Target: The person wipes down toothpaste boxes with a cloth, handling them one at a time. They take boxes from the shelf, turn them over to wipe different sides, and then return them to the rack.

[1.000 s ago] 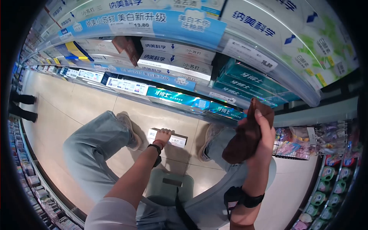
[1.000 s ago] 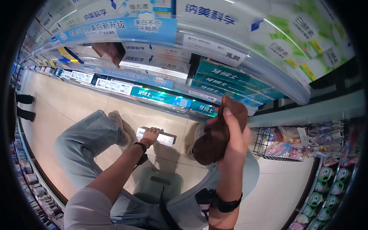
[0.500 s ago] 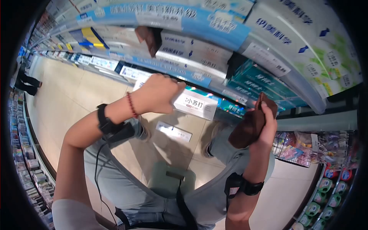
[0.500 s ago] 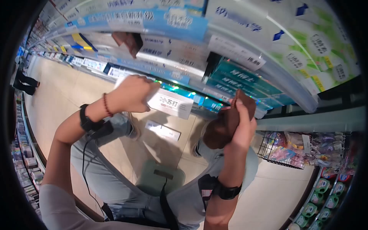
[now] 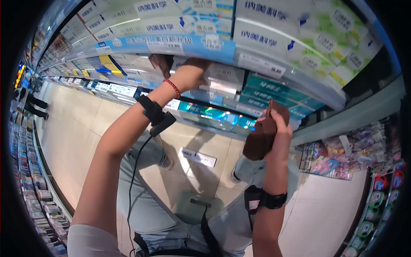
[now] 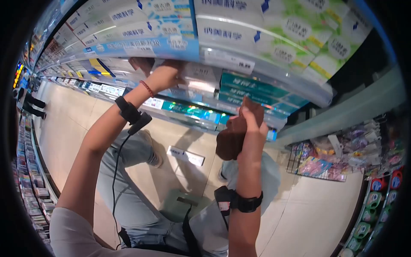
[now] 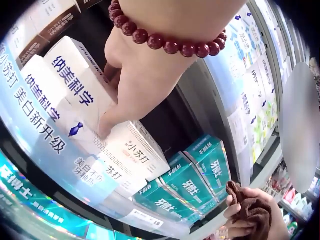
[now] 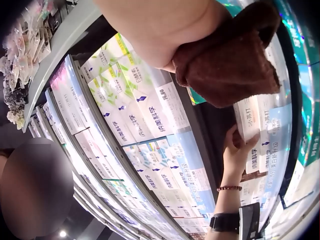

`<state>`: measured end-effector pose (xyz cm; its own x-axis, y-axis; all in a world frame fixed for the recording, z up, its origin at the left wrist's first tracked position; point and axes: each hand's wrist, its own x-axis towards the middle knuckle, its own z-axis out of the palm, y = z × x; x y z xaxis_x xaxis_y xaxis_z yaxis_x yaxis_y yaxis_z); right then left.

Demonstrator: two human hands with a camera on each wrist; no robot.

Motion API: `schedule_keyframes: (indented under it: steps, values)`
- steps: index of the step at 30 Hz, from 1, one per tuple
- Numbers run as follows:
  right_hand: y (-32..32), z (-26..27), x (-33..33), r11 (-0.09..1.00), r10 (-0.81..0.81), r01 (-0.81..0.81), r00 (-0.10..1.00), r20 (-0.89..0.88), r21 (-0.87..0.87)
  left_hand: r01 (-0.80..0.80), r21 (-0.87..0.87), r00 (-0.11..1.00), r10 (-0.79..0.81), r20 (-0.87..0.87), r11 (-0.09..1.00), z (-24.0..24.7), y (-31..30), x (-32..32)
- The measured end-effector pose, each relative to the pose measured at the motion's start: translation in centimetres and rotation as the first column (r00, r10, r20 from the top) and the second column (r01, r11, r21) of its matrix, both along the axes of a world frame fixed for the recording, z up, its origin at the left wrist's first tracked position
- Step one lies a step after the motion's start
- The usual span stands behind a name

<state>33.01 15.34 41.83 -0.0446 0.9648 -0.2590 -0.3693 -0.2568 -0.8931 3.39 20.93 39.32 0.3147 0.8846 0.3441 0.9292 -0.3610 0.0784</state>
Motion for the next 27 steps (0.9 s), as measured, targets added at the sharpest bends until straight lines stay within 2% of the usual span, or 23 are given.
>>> schedule_keyframes:
  steps: [2, 3, 4, 5, 6, 7, 8, 9, 10, 11, 12, 13, 14, 16, 18, 20, 22, 23, 26, 27]
  values:
    - [0.0, -0.3, 0.5, 0.997, -0.025, 0.027, 0.999, -0.035, 0.066, -0.085, -0.046, 0.996, 0.083, -0.040, 0.995, -0.9, -0.2, -0.3]
    - [-0.1, -0.4, 0.9, 0.998, -0.026, 0.028, 0.999, -0.033, 0.057, -0.079, -0.077, 0.997, 0.079, -0.004, 0.994, -0.9, -0.6, -0.3]
    - [0.1, -0.5, 1.6, 1.000, 0.005, -0.005, 1.000, 0.008, 0.001, -0.018, 0.102, 0.999, 0.022, -0.047, 0.995, -1.8, -0.9, -0.6]
    - [0.2, -0.8, 1.4, 0.994, -0.040, 0.042, 0.999, -0.023, 0.105, -0.012, 0.186, 1.000, 0.007, 0.031, 0.983, -2.0, -1.8, -0.2]
    - [0.1, -0.4, 2.0, 0.999, 0.004, -0.005, 1.000, 0.008, 0.047, 0.039, 0.346, 0.997, -0.058, 0.043, 0.937, -1.9, -2.9, 0.7]
    - [0.5, -1.0, 2.3, 0.995, -0.032, 0.032, 0.999, -0.007, 0.096, 0.111, 0.396, 0.985, -0.152, 0.075, 0.911, -3.2, -4.2, 1.6]
    - [0.5, -0.7, 3.1, 0.999, 0.038, -0.038, 0.999, -0.003, 0.036, 0.173, 0.445, 0.964, -0.244, 0.109, 0.879, -4.6, -6.0, 2.6]
    - [0.2, -0.4, 3.3, 0.999, 0.013, -0.014, 1.000, 0.003, 0.048, 0.346, 0.362, 0.917, -0.394, 0.066, 0.866, -7.4, -7.6, 2.9]
    - [0.0, -0.2, 3.3, 0.997, -0.013, 0.012, 1.000, 0.006, 0.073, 0.384, 0.211, 0.913, -0.403, 0.057, 0.899, -11.3, -9.4, 3.8]
    - [0.3, -0.6, 3.4, 0.994, 0.022, -0.023, 1.000, 0.011, 0.104, 0.378, 0.196, 0.915, -0.397, 0.069, 0.905, -11.6, -9.6, 3.9]
    - [0.3, -0.6, 3.5, 0.995, 0.008, -0.012, 0.999, 0.035, 0.098, 0.400, -0.257, 0.915, -0.397, 0.067, 0.880, -18.2, -13.0, 5.1]
    - [0.1, -0.4, 3.7, 0.995, -0.006, 0.000, 0.998, 0.057, 0.100, 0.463, -0.134, 0.886, -0.461, 0.041, 0.876, -24.3, -14.5, 4.7]
    - [-0.1, -0.3, 3.8, 0.994, -0.023, 0.015, 0.997, 0.076, 0.109, 0.332, -0.465, 0.922, -0.386, -0.023, 0.820, -27.9, -16.4, 4.8]
    - [-0.1, -0.5, 3.7, 0.992, -0.046, 0.031, 0.992, 0.119, 0.122, 0.127, -0.403, 0.964, -0.208, -0.164, 0.906, -34.9, -20.5, 4.3]
    - [-0.4, 0.1, 3.3, 0.997, -0.071, 0.066, 0.980, 0.185, 0.034, -0.154, -0.612, 0.971, 0.006, -0.237, 0.776, -38.2, -22.3, 4.7]
    - [-0.4, 0.0, 3.1, 0.995, -0.086, 0.075, 0.973, 0.215, 0.063, -0.252, -0.523, 0.961, 0.148, -0.234, 0.814, -38.7, -22.7, 5.7]
    - [-0.2, -0.5, 2.7, 0.996, -0.090, 0.082, 0.971, 0.221, 0.046, -0.271, -0.538, 0.962, 0.200, -0.187, 0.798, -40.3, -21.9, 6.0]
    - [-0.1, -0.8, 2.8, 0.996, -0.086, 0.085, 0.973, 0.213, 0.013, -0.287, -0.430, 0.955, 0.220, -0.199, 0.856, -41.0, -21.8, 6.0]
    - [-0.1, -1.2, 2.6, 0.997, -0.059, 0.068, 0.978, 0.200, -0.039, -0.243, -0.534, 0.970, 0.208, -0.126, 0.810, -42.4, -21.3, 5.7]
    - [0.0, -1.5, 2.3, 0.996, -0.078, 0.083, 0.975, 0.207, -0.017, -0.212, -0.522, 0.977, 0.171, -0.126, 0.826, -43.2, -21.2, 5.4]
